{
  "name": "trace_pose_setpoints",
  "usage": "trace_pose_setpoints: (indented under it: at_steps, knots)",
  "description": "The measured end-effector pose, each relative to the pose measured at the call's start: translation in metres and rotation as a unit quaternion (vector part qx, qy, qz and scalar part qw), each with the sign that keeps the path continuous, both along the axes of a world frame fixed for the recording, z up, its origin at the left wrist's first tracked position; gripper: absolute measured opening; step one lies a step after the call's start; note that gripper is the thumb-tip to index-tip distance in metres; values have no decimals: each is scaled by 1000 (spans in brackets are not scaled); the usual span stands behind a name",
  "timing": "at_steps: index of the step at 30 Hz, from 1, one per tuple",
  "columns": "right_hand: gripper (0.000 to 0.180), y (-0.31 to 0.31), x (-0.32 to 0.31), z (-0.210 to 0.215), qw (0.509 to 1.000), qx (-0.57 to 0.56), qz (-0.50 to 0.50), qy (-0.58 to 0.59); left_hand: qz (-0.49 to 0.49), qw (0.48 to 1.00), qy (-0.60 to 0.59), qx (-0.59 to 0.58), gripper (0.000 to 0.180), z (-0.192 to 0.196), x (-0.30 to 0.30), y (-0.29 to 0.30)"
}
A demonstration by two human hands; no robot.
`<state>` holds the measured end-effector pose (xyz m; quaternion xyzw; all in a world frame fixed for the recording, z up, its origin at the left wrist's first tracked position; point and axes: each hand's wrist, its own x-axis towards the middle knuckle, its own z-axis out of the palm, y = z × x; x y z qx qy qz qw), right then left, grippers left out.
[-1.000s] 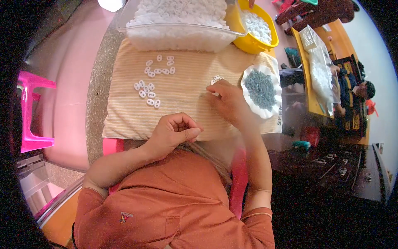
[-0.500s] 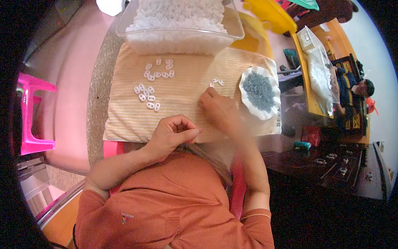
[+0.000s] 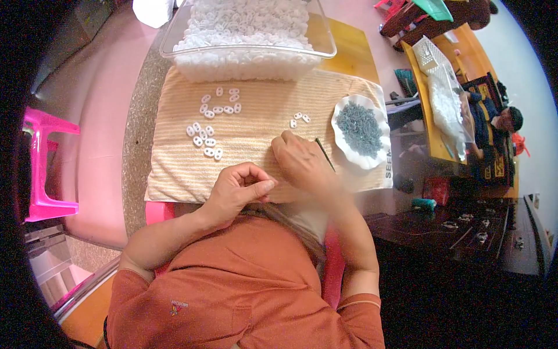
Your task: Assembling small white plastic hardware clips or rings on a striped cloth workbench.
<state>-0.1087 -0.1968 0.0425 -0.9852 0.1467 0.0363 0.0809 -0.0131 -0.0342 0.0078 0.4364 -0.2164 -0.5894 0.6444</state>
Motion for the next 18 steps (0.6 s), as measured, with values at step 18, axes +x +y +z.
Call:
trace_pose_setpoints:
  at_steps: [18]
  knots:
    - [10,6,-10,-6,997,-26,12,-70,6,999,17,35,11,2,2,-1]
